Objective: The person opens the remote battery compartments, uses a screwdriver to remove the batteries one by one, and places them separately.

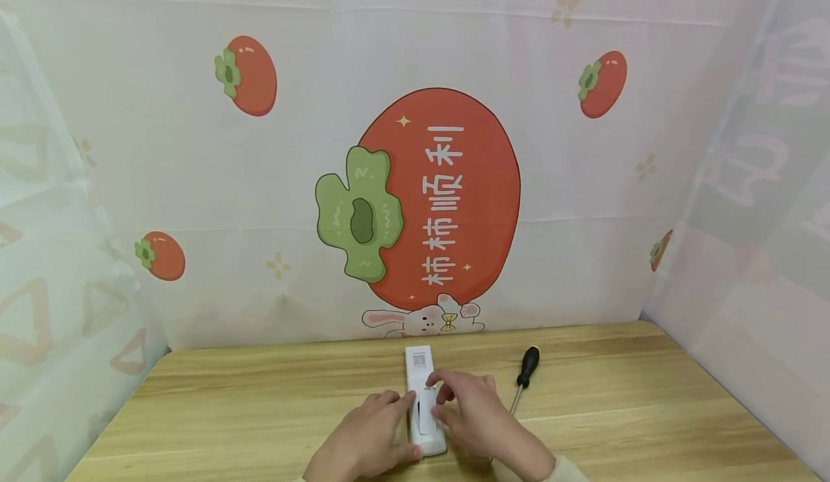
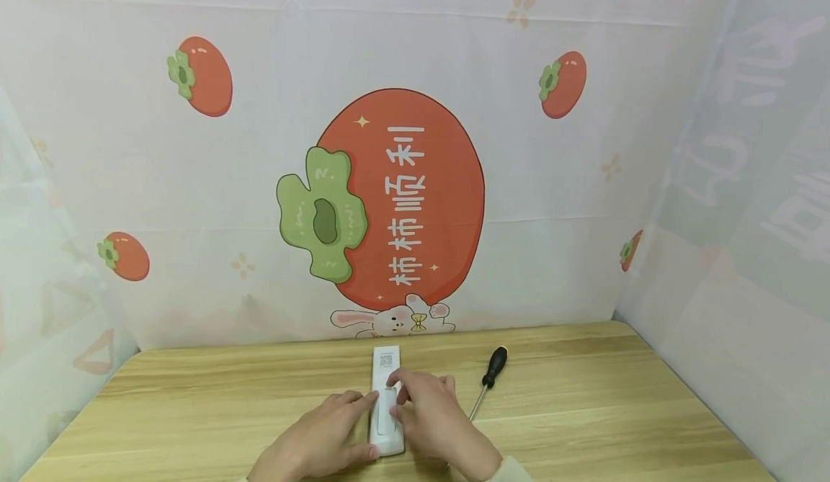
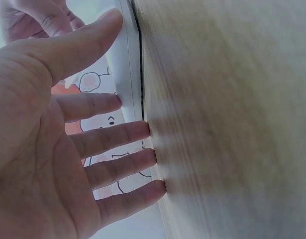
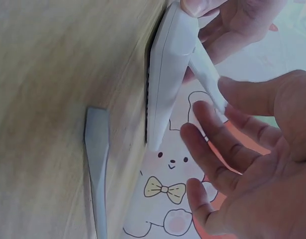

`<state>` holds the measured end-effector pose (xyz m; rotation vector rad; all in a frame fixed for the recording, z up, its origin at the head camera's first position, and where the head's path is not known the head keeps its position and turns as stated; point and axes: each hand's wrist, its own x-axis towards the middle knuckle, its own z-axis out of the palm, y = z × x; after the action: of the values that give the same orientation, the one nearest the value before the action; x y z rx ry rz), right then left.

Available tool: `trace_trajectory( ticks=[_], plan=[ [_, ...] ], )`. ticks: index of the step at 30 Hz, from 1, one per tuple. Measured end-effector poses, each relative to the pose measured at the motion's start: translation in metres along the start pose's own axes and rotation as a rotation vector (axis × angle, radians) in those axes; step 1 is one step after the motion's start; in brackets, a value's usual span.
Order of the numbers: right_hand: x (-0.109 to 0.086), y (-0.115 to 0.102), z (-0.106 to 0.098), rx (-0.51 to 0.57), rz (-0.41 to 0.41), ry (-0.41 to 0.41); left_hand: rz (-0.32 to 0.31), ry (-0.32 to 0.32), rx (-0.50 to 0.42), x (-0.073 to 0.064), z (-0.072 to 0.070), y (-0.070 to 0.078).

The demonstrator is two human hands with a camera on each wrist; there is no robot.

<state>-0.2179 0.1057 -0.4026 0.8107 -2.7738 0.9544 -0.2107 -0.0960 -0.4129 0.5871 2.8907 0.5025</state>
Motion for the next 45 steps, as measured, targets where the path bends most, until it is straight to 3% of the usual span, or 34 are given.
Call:
trace_trajectory(
  ticks=[9,16,20,29,35,45],
  plan=[
    [0.002,0.003,0.000,0.069,-0.029,0.076,0.002,0.001,0.009,-0.001,-0.001,0.001],
    [0.003,0.005,-0.005,0.143,-0.022,0.064,-0.011,0.010,0.016,-0.003,0.000,0.002],
    [0.003,0.009,-0.011,0.130,-0.012,0.108,0.010,0.031,0.036,-0.004,0.000,0.002],
    [0.004,0.028,-0.023,0.072,0.153,0.225,-0.008,0.027,0.049,-0.003,0.000,0.005],
    [0.004,0.039,-0.029,0.079,0.216,0.282,-0.006,0.032,0.056,-0.004,0.000,0.006],
    [0.003,0.050,-0.030,0.066,0.285,0.279,0.049,0.057,0.063,-0.006,-0.001,0.005]
  ],
)
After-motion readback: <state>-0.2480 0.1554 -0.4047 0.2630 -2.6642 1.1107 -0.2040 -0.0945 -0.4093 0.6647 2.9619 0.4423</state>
